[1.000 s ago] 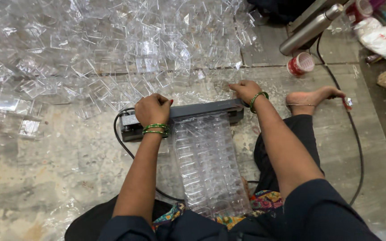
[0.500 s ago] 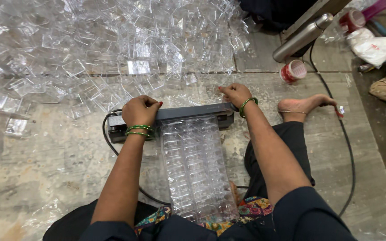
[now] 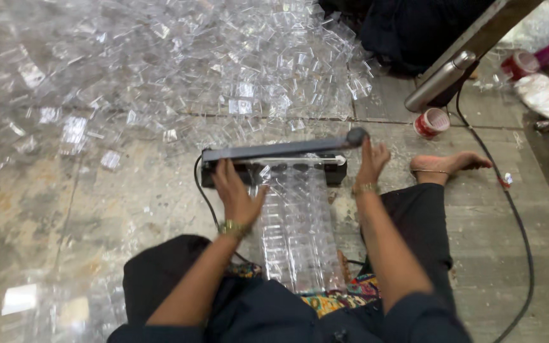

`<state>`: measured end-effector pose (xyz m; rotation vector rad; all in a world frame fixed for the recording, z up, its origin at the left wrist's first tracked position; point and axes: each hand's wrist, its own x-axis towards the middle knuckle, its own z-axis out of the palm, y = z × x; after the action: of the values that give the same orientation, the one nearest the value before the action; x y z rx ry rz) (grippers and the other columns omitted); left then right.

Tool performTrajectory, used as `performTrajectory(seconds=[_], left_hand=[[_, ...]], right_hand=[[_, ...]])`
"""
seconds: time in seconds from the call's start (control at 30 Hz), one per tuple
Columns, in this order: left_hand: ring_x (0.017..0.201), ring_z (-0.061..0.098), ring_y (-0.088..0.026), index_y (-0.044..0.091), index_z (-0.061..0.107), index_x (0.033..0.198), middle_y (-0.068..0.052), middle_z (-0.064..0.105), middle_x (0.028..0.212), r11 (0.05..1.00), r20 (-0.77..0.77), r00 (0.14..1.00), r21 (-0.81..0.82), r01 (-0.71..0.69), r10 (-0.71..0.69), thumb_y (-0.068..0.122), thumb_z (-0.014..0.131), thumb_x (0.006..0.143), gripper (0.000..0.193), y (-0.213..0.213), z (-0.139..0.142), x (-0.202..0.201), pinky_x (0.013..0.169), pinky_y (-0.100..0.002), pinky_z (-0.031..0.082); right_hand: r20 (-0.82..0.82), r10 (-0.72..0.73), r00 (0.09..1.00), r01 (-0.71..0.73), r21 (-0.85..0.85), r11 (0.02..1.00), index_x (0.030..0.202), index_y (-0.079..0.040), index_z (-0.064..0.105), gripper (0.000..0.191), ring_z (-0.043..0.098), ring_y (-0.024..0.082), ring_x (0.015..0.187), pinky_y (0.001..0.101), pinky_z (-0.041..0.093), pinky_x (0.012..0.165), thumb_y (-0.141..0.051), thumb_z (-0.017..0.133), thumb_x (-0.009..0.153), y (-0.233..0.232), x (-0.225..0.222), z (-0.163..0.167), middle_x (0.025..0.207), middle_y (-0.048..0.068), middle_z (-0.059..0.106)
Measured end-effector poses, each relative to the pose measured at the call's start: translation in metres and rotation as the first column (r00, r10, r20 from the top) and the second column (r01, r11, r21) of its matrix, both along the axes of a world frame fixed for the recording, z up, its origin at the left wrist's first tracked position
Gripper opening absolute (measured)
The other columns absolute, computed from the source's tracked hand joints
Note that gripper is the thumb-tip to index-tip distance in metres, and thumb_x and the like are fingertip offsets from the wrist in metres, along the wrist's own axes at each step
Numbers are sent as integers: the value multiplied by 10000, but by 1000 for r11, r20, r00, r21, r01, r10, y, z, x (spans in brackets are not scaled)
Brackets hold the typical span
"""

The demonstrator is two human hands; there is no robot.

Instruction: The person sits on the floor and uses a hand-held impulse sealer to seal clear plastic bags filled with stacks of small plastic cups. They position each bag under the sealing bar, press the lever down to seal, then set the sealed bag aside and reach for the next one.

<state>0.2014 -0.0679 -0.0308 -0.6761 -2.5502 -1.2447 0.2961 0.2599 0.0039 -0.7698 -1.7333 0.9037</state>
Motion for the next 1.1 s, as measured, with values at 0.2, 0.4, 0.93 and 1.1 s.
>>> performTrajectory(seconds=[0.2,0.4,0.93,1.1], left_hand=[[1289,525,-389,-182,346,1362,-332,485,1373,984,811,576,-8,180,-99,463,942,670,1118,-12,-55,116,1109,-432,455],[1217,582,-339,-64,430,1342,-233,574,1292,915,667,626,303,268,-404,272,862,756,801,-7,-4,144,1041,-430,487],[1397,440,-409,-3,452,1491,-244,450,1504,397,-35,396,-27,917,-917,240,867,725,904,40,189,162,1167,-476,366],[1401,501,-406,3,568,1436,-242,549,1466,601,-73,616,-333,726,-784,261,850,728,804,-45,164,76,1205,-476,387]], right_hand=[[78,523,849,-337,-681,650,1458,-81,522,649,467,109,1320,284,335,1087,-540,599,1005,-108,138,-72,1426,-14,537],[-74,559,826,-342,-854,392,1428,-43,545,674,570,198,1245,375,440,1042,-424,711,897,-120,187,-11,1340,74,626],[-744,-209,634,-410,-553,725,1353,-91,587,444,629,223,1203,433,480,1056,-48,771,951,-153,524,-19,1227,44,684],[-673,-447,590,49,-522,851,1276,-105,626,334,639,261,1199,495,497,1101,-331,711,1046,-124,633,-20,1247,81,680]])
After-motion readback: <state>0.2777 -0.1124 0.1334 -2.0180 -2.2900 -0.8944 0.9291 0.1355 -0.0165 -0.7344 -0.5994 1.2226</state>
